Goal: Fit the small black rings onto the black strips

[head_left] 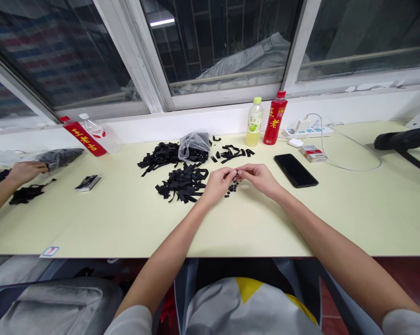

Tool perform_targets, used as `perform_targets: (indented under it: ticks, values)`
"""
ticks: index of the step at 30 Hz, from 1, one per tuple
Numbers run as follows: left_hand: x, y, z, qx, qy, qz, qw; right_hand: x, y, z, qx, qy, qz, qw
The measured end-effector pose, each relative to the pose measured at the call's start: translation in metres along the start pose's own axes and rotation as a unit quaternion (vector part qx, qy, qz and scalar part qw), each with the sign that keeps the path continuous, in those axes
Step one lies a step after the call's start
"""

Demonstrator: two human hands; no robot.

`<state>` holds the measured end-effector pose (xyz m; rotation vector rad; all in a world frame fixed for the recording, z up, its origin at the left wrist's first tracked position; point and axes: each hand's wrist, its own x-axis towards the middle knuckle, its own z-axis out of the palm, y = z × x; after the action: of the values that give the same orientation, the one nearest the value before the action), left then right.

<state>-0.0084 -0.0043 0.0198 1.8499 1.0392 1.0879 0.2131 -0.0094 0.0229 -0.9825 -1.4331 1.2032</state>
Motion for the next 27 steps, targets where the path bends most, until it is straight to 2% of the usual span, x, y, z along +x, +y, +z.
perform_targets:
  ticks: [5, 12, 16, 21, 27]
  values:
    - [0.001, 0.000, 0.000, 0.005, -0.015, -0.008, 1.000, -0.001, 0.000, -0.004, -0.042, -0.007, -0.017, 0.999]
    - [0.001, -0.008, 0.001, 0.022, -0.030, 0.006, 0.999, 0.001, 0.005, -0.003, -0.036, 0.004, -0.024, 0.999]
    - [0.006, -0.014, -0.003, -0.009, -0.038, 0.003, 0.999, 0.001, 0.004, -0.003, -0.026, -0.003, -0.027, 0.999]
    - [0.011, -0.017, -0.009, -0.062, -0.025, 0.008, 0.998, 0.003, -0.001, -0.004, 0.007, -0.016, -0.024, 1.000]
    - [0.012, -0.016, -0.010, -0.058, -0.015, 0.032, 0.998, 0.005, 0.000, -0.005, 0.005, -0.036, -0.033, 0.999]
